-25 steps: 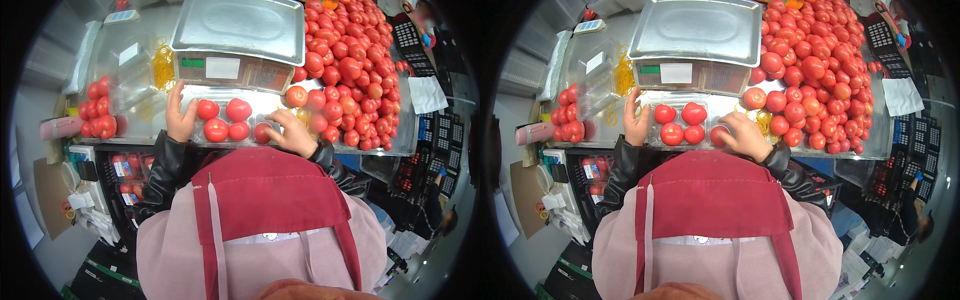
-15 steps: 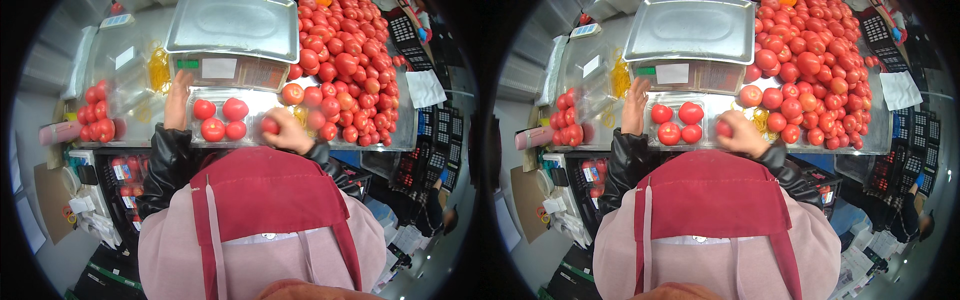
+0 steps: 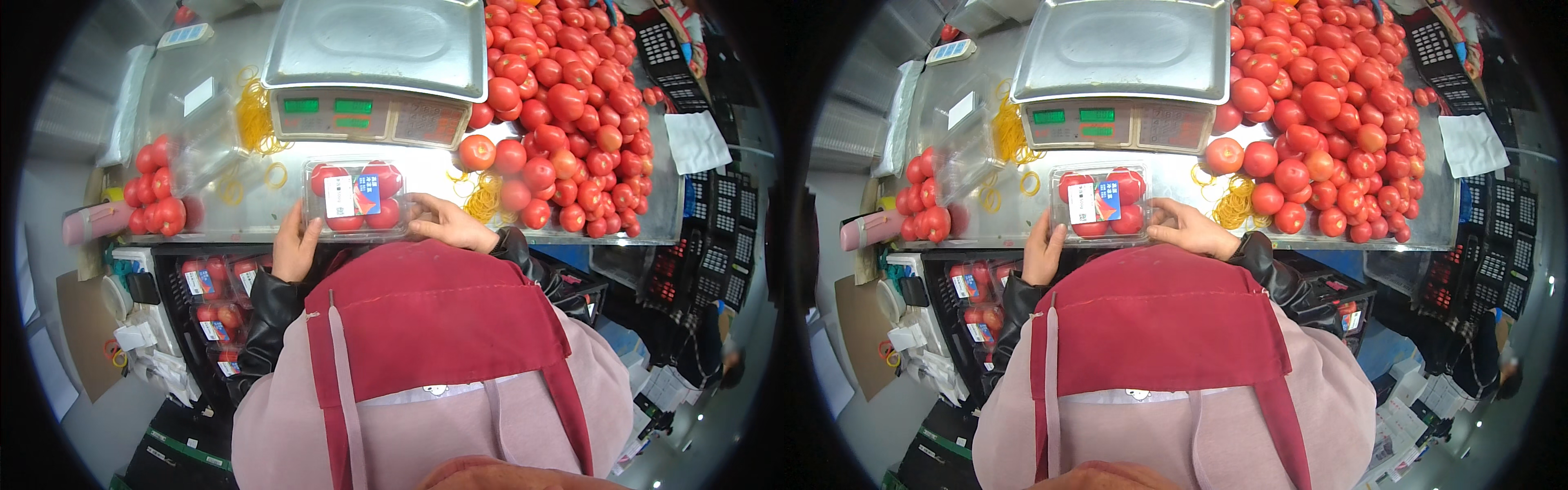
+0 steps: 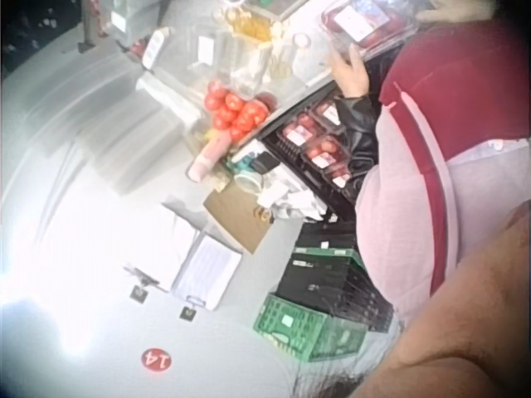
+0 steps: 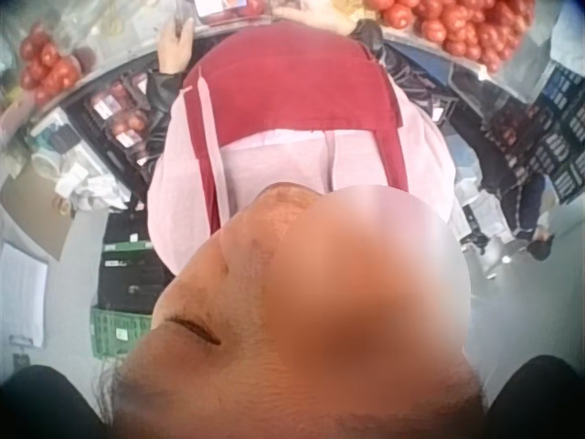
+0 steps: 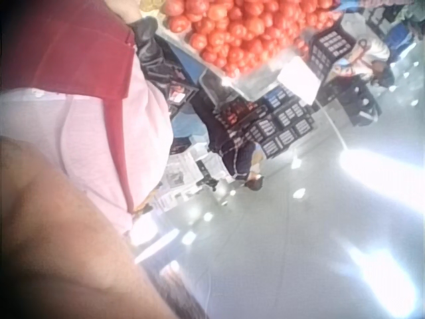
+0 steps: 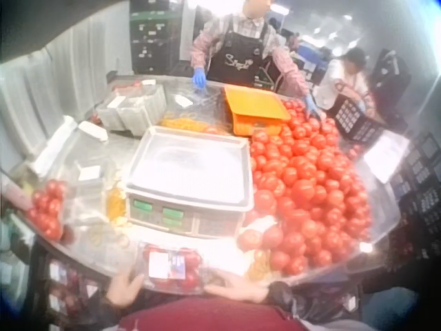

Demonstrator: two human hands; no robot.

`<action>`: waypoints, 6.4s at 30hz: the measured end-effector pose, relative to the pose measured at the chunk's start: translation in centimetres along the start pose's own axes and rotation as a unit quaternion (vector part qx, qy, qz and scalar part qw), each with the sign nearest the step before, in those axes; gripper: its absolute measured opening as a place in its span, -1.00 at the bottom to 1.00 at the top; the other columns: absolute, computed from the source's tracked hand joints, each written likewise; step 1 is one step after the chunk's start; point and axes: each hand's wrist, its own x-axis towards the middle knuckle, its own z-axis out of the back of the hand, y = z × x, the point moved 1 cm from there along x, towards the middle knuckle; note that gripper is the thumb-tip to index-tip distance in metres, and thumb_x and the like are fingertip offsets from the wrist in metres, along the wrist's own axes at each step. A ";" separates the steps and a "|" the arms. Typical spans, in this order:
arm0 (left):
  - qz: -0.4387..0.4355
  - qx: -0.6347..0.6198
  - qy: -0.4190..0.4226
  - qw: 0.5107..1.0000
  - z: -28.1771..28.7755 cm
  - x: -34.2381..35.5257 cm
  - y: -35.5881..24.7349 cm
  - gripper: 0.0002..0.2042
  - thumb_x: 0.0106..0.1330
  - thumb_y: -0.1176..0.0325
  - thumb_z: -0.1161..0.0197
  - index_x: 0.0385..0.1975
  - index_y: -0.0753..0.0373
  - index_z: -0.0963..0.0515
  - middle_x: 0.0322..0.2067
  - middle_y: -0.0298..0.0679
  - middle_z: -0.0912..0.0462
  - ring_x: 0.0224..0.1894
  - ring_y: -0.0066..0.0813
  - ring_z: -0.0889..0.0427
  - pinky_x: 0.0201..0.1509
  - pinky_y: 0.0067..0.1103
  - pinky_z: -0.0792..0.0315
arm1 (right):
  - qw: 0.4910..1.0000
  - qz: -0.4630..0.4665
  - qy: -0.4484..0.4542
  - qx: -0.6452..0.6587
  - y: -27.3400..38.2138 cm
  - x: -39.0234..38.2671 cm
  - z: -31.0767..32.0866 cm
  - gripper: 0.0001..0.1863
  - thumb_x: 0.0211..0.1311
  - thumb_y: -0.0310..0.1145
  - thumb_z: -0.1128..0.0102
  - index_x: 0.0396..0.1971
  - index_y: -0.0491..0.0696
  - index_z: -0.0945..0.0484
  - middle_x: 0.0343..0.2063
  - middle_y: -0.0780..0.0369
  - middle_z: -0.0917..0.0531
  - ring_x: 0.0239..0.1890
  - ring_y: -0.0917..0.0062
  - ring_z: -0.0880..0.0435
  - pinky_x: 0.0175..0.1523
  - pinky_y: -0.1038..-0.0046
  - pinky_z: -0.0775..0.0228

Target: The person selects tomatoes from a bulk display, places them on a digital scale, and then transfers them into clear plastic containers. The person seals the containers and stacks them on the counter. The process is repeated multiple times throughout the clip.

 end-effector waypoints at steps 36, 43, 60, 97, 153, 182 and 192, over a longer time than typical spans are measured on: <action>-0.013 -0.665 0.359 0.655 -4.5 6.7 -4.7 -0.25 0.37 -0.24 -0.04 0.39 0.18 -0.16 0.21 0.06 -0.42 0.19 0.03 -0.50 0.13 -0.06 -0.54 | 0.810 0.146 -0.378 -0.424 -0.6 -0.2 4.3 -0.83 0.23 -0.31 -0.14 -0.44 -0.10 -0.53 -0.40 0.09 -0.61 -0.33 0.10 -0.64 -0.26 0.11 -0.48; -0.019 -0.628 0.371 0.684 -4.9 7.6 -5.8 -0.25 0.36 -0.23 -0.07 0.37 0.20 -0.20 0.14 0.04 -0.50 0.11 -0.03 -0.57 0.10 -0.11 -0.57 | 0.774 0.154 -0.338 -0.513 -3.4 0.8 3.9 -0.90 0.15 -0.37 -0.17 -0.45 -0.06 -0.51 -0.40 0.17 -0.51 -0.24 0.21 -0.60 -0.20 0.22 -0.50; 0.026 -0.635 0.368 0.678 -5.9 7.7 -5.6 -0.21 0.34 -0.29 -0.02 0.36 0.24 -0.21 0.16 0.09 -0.46 0.15 0.05 -0.53 0.11 -0.06 -0.54 | 0.822 0.309 -0.330 -0.345 3.1 0.4 2.9 -0.90 0.11 -0.47 -0.29 -0.35 -0.10 -0.63 -0.42 0.14 -0.64 -0.30 0.19 -0.64 -0.22 0.30 -0.49; 0.023 -0.531 0.332 0.779 -7.0 9.5 -3.8 -0.22 0.37 -0.31 0.06 0.33 0.28 -0.25 0.10 0.03 -0.53 0.06 -0.02 -0.58 0.12 -0.14 -0.51 | 0.929 0.157 -0.172 0.288 5.8 3.7 1.7 -0.86 0.35 -0.39 -0.14 -0.15 -0.08 -0.51 -0.28 0.25 -0.63 -0.30 0.42 -0.63 -0.23 0.34 -0.48; 0.079 -0.140 0.570 0.805 -21.3 2.9 -17.5 -0.55 0.45 0.37 -0.15 0.30 0.35 -0.32 0.16 -0.10 -0.52 0.14 -0.40 -0.54 0.29 -0.48 -0.37 | 0.629 0.163 -0.749 -0.128 -12.3 -27.7 13.4 -0.77 0.31 -0.42 -0.18 -0.08 -0.16 -0.61 -0.24 0.15 -0.71 -0.17 0.50 -0.70 -0.06 0.49 -0.50; -0.470 0.151 0.018 0.870 -12.5 11.1 -21.1 -0.16 -0.13 0.42 -0.57 0.26 0.23 -0.32 0.14 0.05 -0.41 0.18 0.01 -0.45 0.23 -0.28 -0.39 | 0.847 0.386 -0.291 -0.218 7.9 -0.4 11.5 -0.54 0.30 -0.21 -0.19 0.12 -0.15 -0.47 -0.13 -0.02 -0.63 -0.09 0.15 -0.65 0.05 0.32 -0.46; -0.330 0.257 -0.064 0.906 -8.5 19.0 -18.9 -0.27 0.14 0.38 -0.42 0.33 0.31 -0.24 0.21 0.08 -0.38 0.24 0.02 -0.40 0.32 -0.30 -0.28 | 0.792 0.223 -0.471 -0.318 6.5 2.8 17.4 -0.50 0.02 -0.28 -0.35 0.01 -0.07 -0.48 -0.02 0.01 -0.46 -0.01 0.09 -0.53 0.02 0.18 -0.48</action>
